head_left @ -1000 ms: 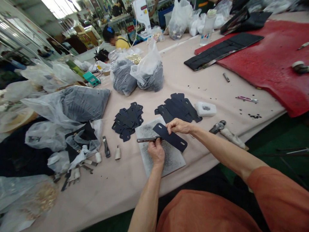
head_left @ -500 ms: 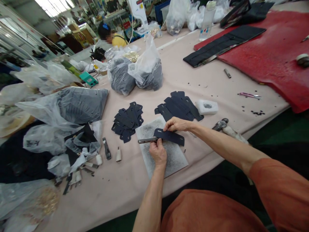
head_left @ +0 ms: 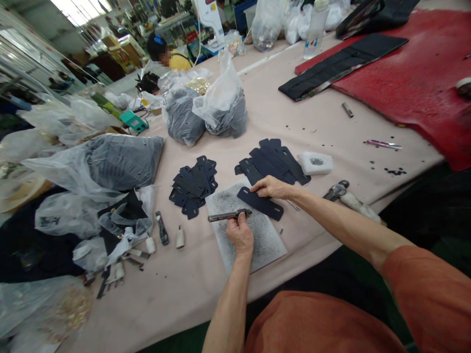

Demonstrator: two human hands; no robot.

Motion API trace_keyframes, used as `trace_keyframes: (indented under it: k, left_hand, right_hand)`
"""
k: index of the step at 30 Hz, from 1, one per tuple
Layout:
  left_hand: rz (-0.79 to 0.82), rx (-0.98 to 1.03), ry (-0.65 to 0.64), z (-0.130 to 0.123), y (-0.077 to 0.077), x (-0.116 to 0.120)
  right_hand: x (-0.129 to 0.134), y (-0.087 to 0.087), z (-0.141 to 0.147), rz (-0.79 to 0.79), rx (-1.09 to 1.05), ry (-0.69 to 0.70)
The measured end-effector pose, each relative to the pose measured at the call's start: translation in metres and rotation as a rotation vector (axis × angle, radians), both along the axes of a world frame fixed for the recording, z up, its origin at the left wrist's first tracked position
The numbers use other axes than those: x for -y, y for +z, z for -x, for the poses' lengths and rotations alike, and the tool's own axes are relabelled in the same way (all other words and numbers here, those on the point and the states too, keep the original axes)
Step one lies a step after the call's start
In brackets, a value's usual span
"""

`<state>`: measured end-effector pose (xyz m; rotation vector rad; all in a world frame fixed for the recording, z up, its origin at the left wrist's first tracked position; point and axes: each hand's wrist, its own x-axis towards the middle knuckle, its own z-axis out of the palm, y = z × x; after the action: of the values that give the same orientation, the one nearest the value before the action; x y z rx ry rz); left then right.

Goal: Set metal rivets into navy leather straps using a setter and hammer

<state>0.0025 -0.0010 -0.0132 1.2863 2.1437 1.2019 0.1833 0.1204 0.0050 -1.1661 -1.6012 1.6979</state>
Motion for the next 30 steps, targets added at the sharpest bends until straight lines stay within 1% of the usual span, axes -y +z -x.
trace_keyframes:
  k: [4,11,13,17,22,24,27,30]
  left_hand:
    - [-0.004,0.009,-0.014,0.000,0.000,0.000]
    - [0.001,-0.026,0.000,-0.001,0.000,0.000]
    - [0.007,-0.025,0.001,0.000,-0.001,0.000]
    - [0.007,-0.012,-0.005,0.000,-0.002,0.001]
    - [-0.019,0.019,-0.005,0.000,-0.001,0.003]
    - [-0.020,0.009,-0.001,-0.001,-0.001,0.003]
    - [-0.008,0.000,0.013,-0.001,0.000,0.003]
    - [-0.002,0.037,0.005,-0.002,0.001,0.004]
  right_hand:
    - [0.001,-0.002,0.001,-0.010,-0.017,0.002]
    - [0.003,0.003,0.002,0.036,-0.039,-0.011]
    - [0.004,0.003,0.004,0.076,-0.075,-0.030]
    - [0.006,0.001,0.006,0.209,-0.216,-0.056]
    - [0.009,-0.006,0.006,0.282,-0.257,-0.107]
    - [0.009,-0.007,0.005,0.291,-0.251,-0.114]
    - [0.010,-0.003,0.006,0.241,-0.200,-0.109]
    - [0.011,0.003,0.009,0.191,-0.080,-0.064]
